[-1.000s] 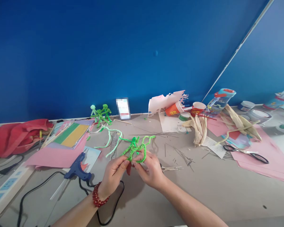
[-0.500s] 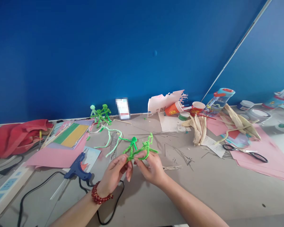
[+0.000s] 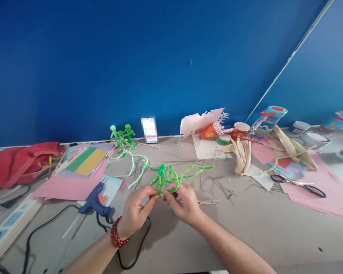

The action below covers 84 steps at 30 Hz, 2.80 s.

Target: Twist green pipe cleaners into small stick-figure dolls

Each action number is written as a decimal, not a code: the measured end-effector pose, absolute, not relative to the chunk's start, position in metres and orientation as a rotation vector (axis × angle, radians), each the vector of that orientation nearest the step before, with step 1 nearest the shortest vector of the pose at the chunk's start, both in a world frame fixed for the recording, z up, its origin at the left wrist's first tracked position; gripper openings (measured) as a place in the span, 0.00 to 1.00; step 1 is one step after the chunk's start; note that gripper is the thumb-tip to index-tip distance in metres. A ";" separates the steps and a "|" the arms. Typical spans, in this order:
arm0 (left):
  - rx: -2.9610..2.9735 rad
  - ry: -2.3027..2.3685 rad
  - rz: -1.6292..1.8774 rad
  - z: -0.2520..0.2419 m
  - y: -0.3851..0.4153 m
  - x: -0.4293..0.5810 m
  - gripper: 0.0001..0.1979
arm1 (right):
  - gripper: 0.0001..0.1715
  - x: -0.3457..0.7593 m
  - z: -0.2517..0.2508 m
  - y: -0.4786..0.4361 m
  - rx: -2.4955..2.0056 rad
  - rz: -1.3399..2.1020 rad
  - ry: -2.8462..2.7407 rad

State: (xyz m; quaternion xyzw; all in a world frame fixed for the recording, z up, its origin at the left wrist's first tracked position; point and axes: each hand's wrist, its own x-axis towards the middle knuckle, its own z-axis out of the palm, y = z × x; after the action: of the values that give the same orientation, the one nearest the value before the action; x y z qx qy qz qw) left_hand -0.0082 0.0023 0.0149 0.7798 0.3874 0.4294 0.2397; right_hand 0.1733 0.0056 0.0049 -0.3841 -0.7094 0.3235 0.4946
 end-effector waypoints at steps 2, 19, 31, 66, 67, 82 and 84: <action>2.308 1.051 1.218 0.016 0.004 -0.009 0.04 | 0.08 0.173 0.003 0.005 -0.944 0.902 -1.663; 2.422 0.930 1.309 0.011 0.005 -0.010 0.09 | 0.04 0.181 0.014 0.016 -0.795 0.173 -1.885; 1.440 0.911 0.998 0.010 0.005 -0.005 0.16 | 0.05 0.183 0.022 0.020 -0.573 -0.094 -1.991; 1.538 0.925 1.241 0.001 -0.003 -0.001 0.12 | 0.11 0.169 0.012 0.005 -0.874 0.864 -1.672; 1.548 0.925 1.262 0.001 -0.002 -0.001 0.10 | 0.12 0.170 0.012 0.005 -0.893 0.893 -1.660; 2.132 1.072 1.163 0.011 0.006 -0.006 0.06 | 0.13 0.174 0.003 0.010 -1.026 0.988 -1.617; 1.885 1.102 1.129 0.009 0.006 -0.005 0.12 | 0.10 0.174 0.005 0.009 -0.954 0.823 -1.702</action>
State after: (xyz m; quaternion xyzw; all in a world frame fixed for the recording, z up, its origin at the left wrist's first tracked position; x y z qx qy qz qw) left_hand -0.0047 0.0058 0.0088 0.7226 0.4222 0.4328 0.3352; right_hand 0.1744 0.0090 0.0053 -0.3927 -0.7006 0.3390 0.4899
